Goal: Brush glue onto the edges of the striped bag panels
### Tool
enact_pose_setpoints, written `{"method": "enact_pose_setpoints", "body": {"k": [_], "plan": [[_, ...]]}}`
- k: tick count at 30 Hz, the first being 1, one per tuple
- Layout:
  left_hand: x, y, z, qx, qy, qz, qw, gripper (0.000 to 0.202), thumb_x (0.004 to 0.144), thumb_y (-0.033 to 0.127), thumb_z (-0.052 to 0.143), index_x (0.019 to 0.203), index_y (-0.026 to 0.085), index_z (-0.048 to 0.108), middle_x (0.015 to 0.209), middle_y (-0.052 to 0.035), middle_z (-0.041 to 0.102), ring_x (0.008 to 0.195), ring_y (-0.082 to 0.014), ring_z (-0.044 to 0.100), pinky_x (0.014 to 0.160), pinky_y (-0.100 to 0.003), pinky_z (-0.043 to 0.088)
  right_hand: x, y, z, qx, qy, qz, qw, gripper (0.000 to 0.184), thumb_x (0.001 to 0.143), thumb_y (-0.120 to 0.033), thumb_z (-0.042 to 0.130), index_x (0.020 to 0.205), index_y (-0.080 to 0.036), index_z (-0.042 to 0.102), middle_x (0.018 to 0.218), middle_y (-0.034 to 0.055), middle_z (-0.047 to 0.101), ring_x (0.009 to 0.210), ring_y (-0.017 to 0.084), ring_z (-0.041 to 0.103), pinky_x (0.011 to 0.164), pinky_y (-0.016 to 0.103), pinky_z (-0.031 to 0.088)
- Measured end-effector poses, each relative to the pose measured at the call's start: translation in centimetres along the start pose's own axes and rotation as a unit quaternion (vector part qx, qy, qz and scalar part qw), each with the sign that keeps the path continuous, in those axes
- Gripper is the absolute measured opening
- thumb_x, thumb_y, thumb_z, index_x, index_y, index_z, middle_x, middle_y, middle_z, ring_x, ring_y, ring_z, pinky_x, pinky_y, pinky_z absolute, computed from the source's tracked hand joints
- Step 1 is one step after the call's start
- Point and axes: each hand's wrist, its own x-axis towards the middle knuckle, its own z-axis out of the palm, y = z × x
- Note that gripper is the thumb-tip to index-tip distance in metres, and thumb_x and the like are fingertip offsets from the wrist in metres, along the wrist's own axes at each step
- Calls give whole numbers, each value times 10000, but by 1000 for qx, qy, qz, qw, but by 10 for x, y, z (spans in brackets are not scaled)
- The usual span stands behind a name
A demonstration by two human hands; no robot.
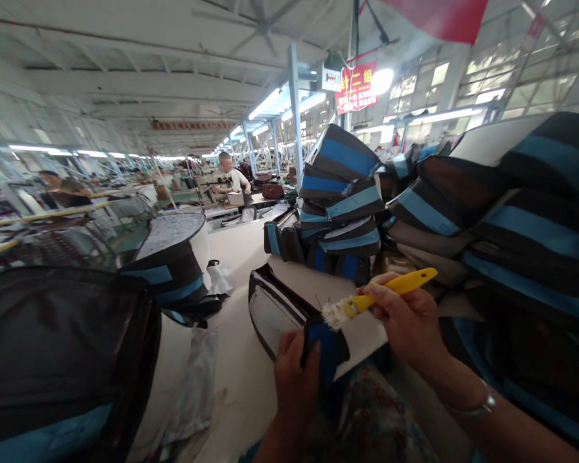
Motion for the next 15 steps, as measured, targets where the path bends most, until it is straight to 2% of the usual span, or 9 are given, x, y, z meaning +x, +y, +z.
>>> {"method": "enact_pose_setpoints", "body": {"k": [3,6,8,11,13,15], "plan": [[7,12,-9,-28,-21,-2,999,136,883,276,558,898,197,667,874,-39,603,820,-178,598,762,-289,506,5,1,14,-104,-112,-76,985,164,909,-309,604,792,-199,642,694,-1,593,555,122,490,528,238,396],[10,18,-16,-46,-33,-13,998,133,871,279,571,786,195,628,813,-19,573,739,-156,570,690,-256,485,18,4,20,-201,-202,-153,946,175,928,-260,548,783,-200,625,672,-8,581,574,131,527,561,249,398],[12,18,-21,-57,-50,-26,997,181,874,293,569,726,192,595,790,-10,562,727,-150,560,673,-245,471,28,4,15,-268,-198,-204,921,170,923,-234,539,777,-200,619,674,-4,597,570,136,545,580,261,401],[16,17,-26,-76,-69,-39,994,213,868,315,574,697,188,587,785,-7,564,750,-156,564,686,-247,465,35,-3,3,-334,-154,-266,891,149,921,-223,550,784,-205,608,718,13,630,628,159,592,639,279,431],[18,17,-27,-83,-76,-44,993,215,861,326,585,698,186,593,786,-7,564,761,-159,568,695,-248,465,33,-7,1,-320,-146,-277,894,124,935,-223,541,827,-211,601,771,25,644,712,175,623,702,287,459],[20,17,-27,-87,-80,-52,992,213,865,338,585,718,186,605,793,-8,563,761,-158,567,690,-245,466,28,-8,4,-285,-194,-271,899,118,951,-229,521,861,-213,596,801,29,645,765,180,632,764,301,480]]}}
